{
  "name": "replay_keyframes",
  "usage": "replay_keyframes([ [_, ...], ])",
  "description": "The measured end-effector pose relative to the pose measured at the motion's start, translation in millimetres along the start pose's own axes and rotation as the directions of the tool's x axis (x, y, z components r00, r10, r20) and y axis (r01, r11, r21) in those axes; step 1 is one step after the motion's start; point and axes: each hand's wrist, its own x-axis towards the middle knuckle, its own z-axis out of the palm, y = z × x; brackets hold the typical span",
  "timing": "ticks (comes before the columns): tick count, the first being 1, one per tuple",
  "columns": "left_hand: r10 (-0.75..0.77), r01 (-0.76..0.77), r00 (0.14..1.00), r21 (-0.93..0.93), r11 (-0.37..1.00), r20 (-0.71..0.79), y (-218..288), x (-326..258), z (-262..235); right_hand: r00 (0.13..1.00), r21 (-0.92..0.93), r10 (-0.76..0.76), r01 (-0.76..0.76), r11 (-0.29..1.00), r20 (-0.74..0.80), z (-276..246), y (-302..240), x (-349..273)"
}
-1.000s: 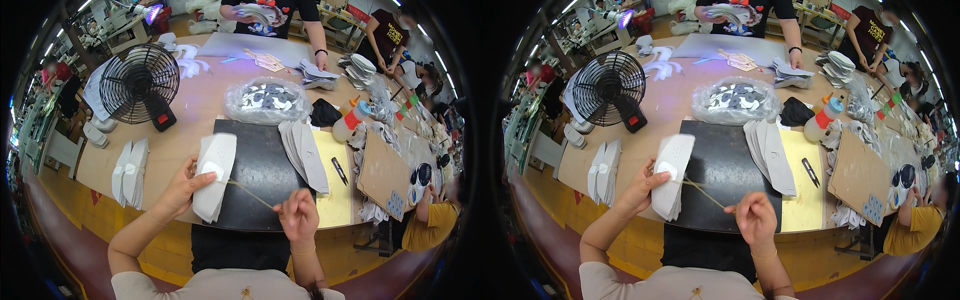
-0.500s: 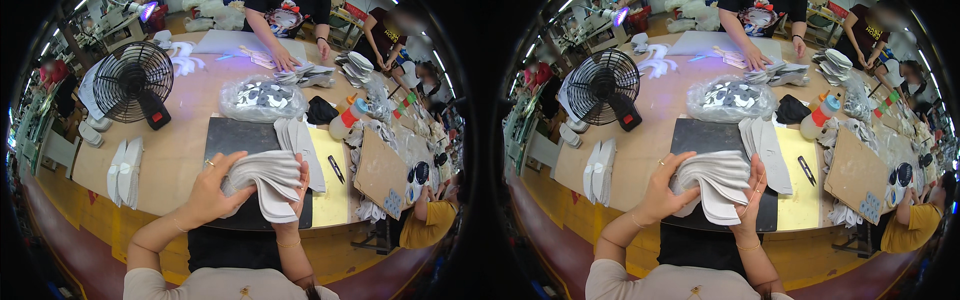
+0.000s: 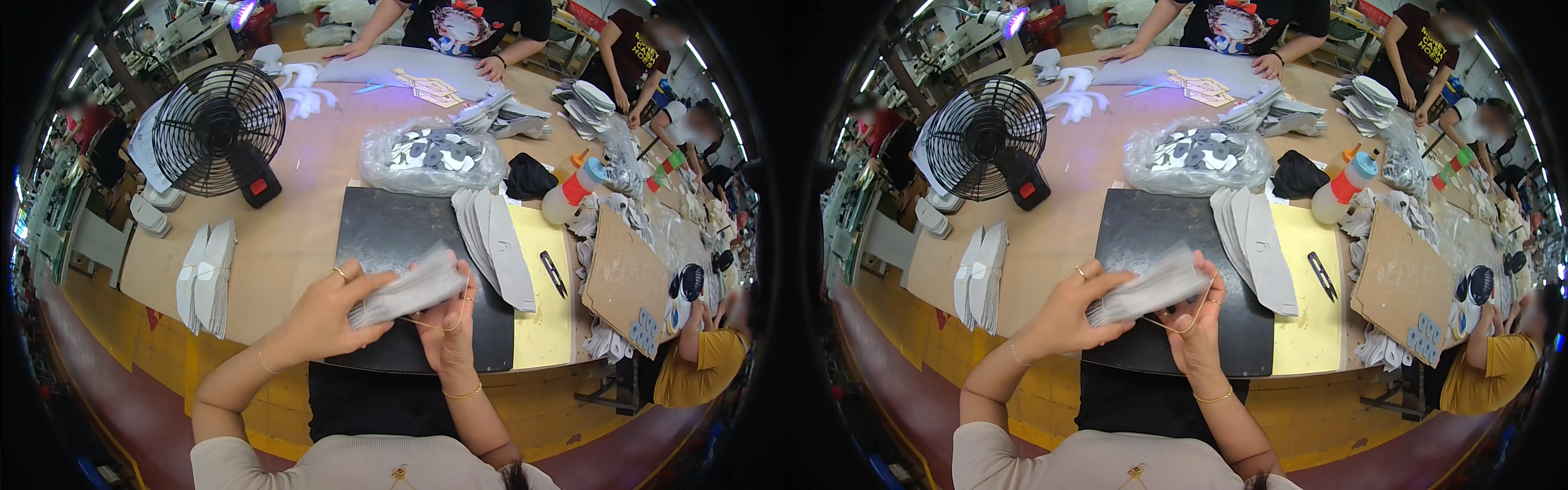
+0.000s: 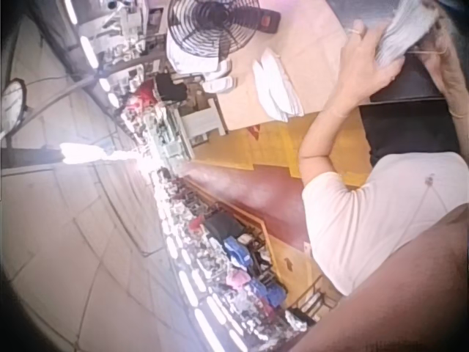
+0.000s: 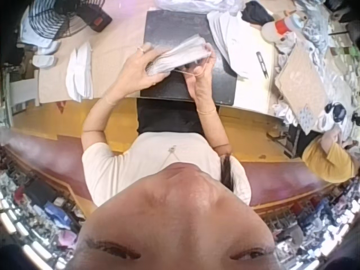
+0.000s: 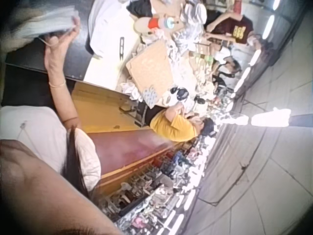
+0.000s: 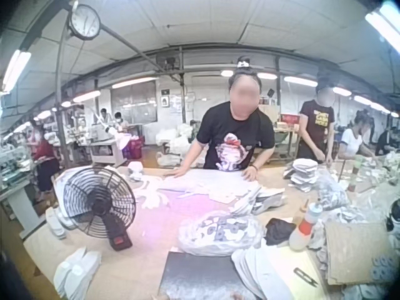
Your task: The person arranges white foam pieces and small blue circular components on a cardboard sheet at a workbench. She picks up the components one by one and places them in rows, then briefly handles a squeeze bottle before returning to the assembly.
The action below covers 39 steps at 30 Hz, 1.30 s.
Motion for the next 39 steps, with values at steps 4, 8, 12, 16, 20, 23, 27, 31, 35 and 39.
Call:
replay_keyframes([
  [4,0.087,-0.103,0.989,0.130,0.986,0.123,4,-6,-8,0.993,-0.119,-0.036,0.050,0.992,0.113,-9,-10,2],
  [8,0.131,-0.197,0.962,0.282,0.939,0.239,11,-8,-26,0.969,-0.388,0.082,0.015,0.922,0.233,-16,-26,4],
  [12,0.151,-0.261,0.931,0.318,0.911,0.333,15,-9,-32,0.872,-0.804,0.315,0.136,0.579,0.375,11,-47,8],
  [16,0.085,-0.149,0.963,0.241,0.959,0.255,15,-11,-24,0.813,-0.861,0.291,0.450,0.236,0.504,31,-52,8],
  [20,0.139,-0.210,0.947,0.232,0.950,0.289,18,-9,-19,0.821,-0.891,0.344,0.416,0.184,0.455,29,-55,12],
  [23,0.137,-0.238,0.931,0.276,0.931,0.338,22,-8,-16,0.819,-0.893,0.356,0.409,0.186,0.450,26,-54,12],
  [27,0.225,-0.268,0.956,0.257,0.928,0.186,13,-13,-2,0.806,-0.860,0.302,0.486,0.155,0.510,18,-50,13],
  [31,0.126,-0.140,0.986,0.141,0.980,0.107,13,-13,3,0.786,-0.813,0.212,0.576,0.089,0.580,22,-43,10],
  [35,0.160,-0.172,0.983,0.151,0.973,0.090,13,-8,8,0.800,-0.829,0.226,0.555,0.072,0.555,18,-43,9],
  [39,0.202,-0.208,0.978,0.120,0.971,0.058,0,-13,10,0.804,-0.849,0.273,0.511,0.135,0.528,19,-43,6],
])
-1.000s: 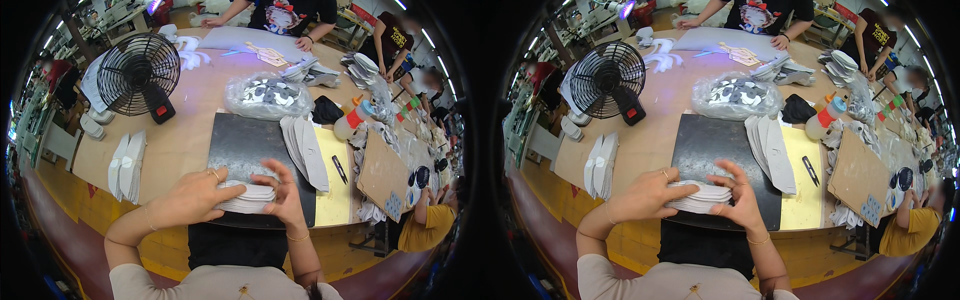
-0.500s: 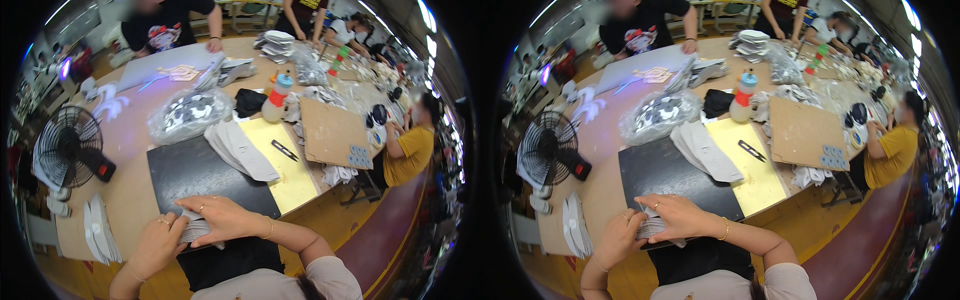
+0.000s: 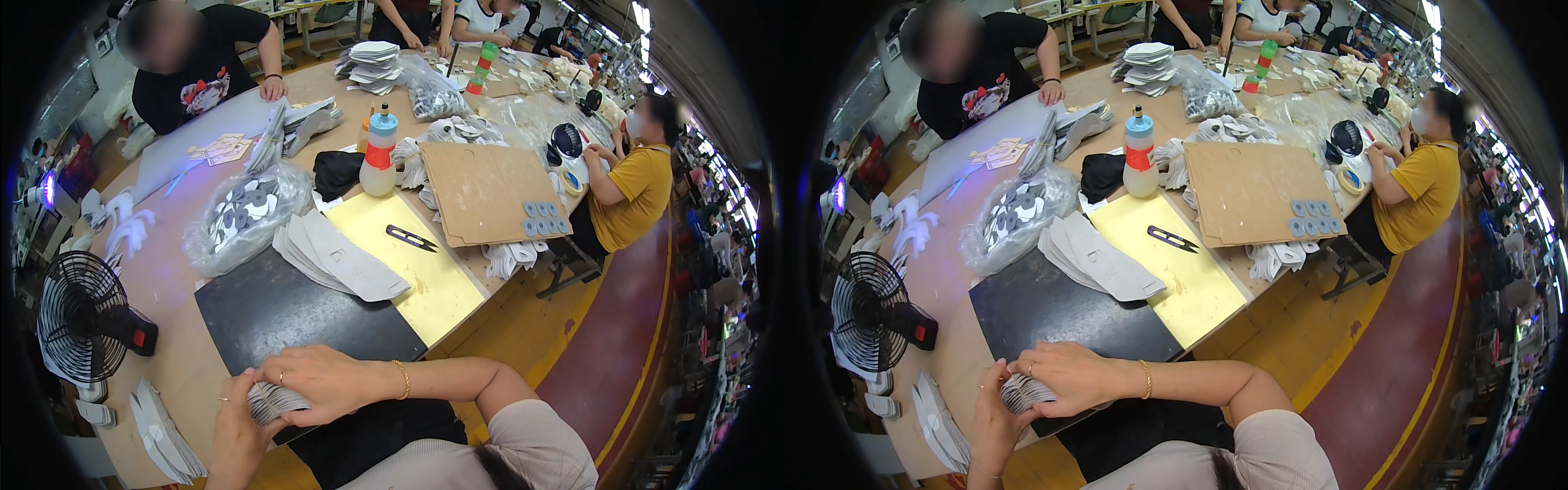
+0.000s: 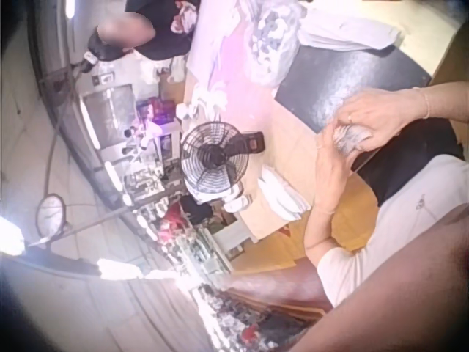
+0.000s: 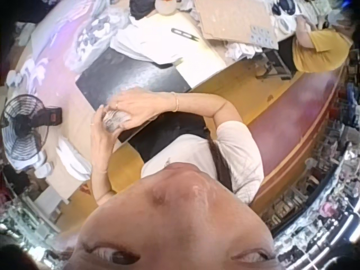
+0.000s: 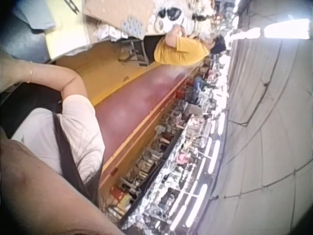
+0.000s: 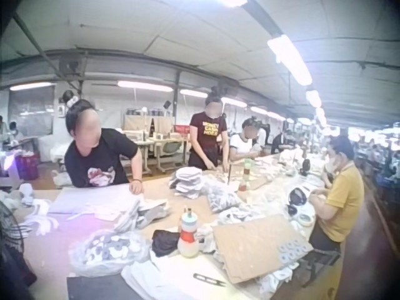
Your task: The person arranges white foam pieces and small blue circular components on a cardboard sheet at a workbench. She picks up the components one by one and places them in rows, then briefly handles a squeeze bottle before returning to the assembly.
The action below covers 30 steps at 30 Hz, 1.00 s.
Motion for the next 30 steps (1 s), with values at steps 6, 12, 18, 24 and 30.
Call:
replay_keyframes([
  [6,-0.073,0.104,0.989,-0.267,0.958,0.125,-15,-20,0,0.962,0.097,0.045,-0.074,0.993,0.269,-19,7,6],
  [12,-0.222,0.240,0.964,-0.849,0.471,0.149,-15,-26,-1,0.875,0.661,0.103,-0.431,0.614,0.474,-21,24,8],
  [18,-0.582,0.143,0.806,-0.919,0.367,-0.107,-57,-66,17,0.932,0.860,0.044,-0.349,0.371,0.359,18,15,-6],
  [24,-0.768,-0.123,0.640,-0.988,-0.096,-0.005,-91,-109,4,0.923,0.778,0.146,-0.380,0.500,0.357,17,10,-8],
  [30,-0.528,-0.230,0.834,-0.971,-0.069,-0.160,-63,-144,-37,0.924,0.723,0.210,-0.382,0.576,0.321,26,20,10],
])
